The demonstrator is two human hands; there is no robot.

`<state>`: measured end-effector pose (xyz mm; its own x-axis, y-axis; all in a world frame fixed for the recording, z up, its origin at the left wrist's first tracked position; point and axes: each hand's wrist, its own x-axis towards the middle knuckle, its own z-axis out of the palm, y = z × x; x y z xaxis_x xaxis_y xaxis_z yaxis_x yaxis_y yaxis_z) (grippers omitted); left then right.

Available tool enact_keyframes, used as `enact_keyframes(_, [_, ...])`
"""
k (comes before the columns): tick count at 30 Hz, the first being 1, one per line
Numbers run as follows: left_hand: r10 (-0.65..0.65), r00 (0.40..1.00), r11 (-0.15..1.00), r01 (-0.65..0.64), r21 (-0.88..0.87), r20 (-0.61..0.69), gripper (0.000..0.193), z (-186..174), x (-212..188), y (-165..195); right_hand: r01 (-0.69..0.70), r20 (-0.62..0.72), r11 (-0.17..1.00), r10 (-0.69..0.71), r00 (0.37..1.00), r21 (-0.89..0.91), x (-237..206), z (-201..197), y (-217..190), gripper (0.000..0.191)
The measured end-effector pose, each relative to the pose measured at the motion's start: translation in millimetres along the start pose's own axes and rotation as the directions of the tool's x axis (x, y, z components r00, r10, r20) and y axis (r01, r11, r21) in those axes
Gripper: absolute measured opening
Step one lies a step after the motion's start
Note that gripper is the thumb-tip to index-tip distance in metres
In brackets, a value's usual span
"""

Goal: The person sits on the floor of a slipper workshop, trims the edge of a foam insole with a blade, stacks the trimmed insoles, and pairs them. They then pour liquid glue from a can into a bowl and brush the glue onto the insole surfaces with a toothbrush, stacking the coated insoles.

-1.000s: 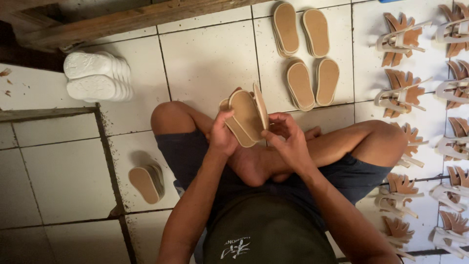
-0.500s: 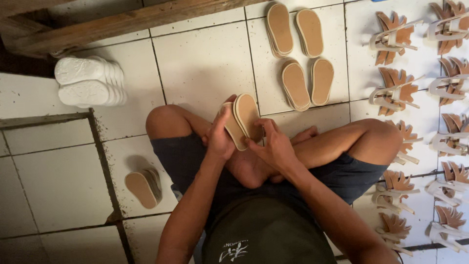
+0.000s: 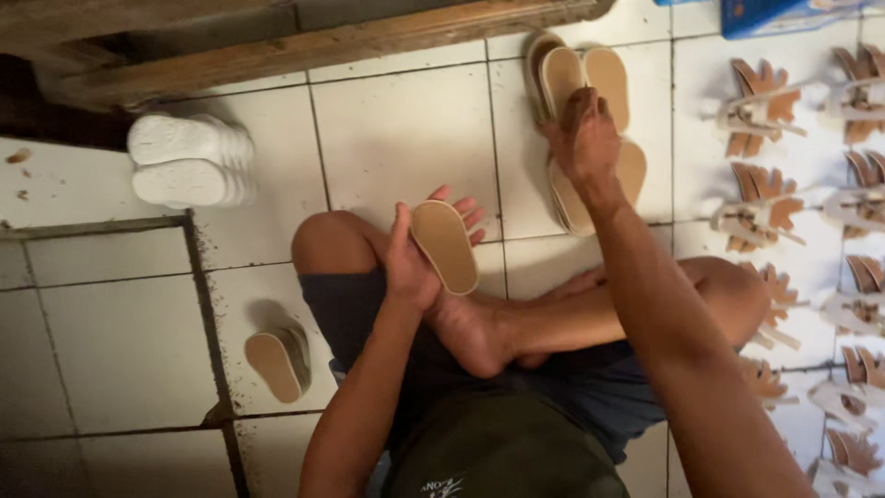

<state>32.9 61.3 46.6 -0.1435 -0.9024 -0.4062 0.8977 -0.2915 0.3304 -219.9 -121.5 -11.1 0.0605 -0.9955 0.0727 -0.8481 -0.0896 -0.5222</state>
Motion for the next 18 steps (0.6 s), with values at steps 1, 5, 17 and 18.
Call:
enact_keyframes(1, [0.018,0.999,1.0,-0.018,0.009,0.03,0.077,2,1,1,0.127,-0.017,0.987,-0.129,0.991,-0.098,10,2,-1,0.059])
enact_keyframes(5, [0.036,0.996,0.999,-0.038,0.023,0.082,0.077,8,9,8,0.353,-0.19,0.873,-0.431,0.882,-0.338,4,1,-18,0.061])
enact_keyframes(17, [0.058,0.993,0.994,-0.067,0.088,0.101,0.077,13,25,-6,-0.481,0.532,0.419,-0.006,0.847,0.771,-177,-27,-89,0.02])
enact_keyframes(18, [0.1,0.994,0.981,-0.107,0.165,0.053,0.072,11,21,-7,-0.497,0.539,0.387,-0.001,0.842,0.777,-180,-27,-93,0.019])
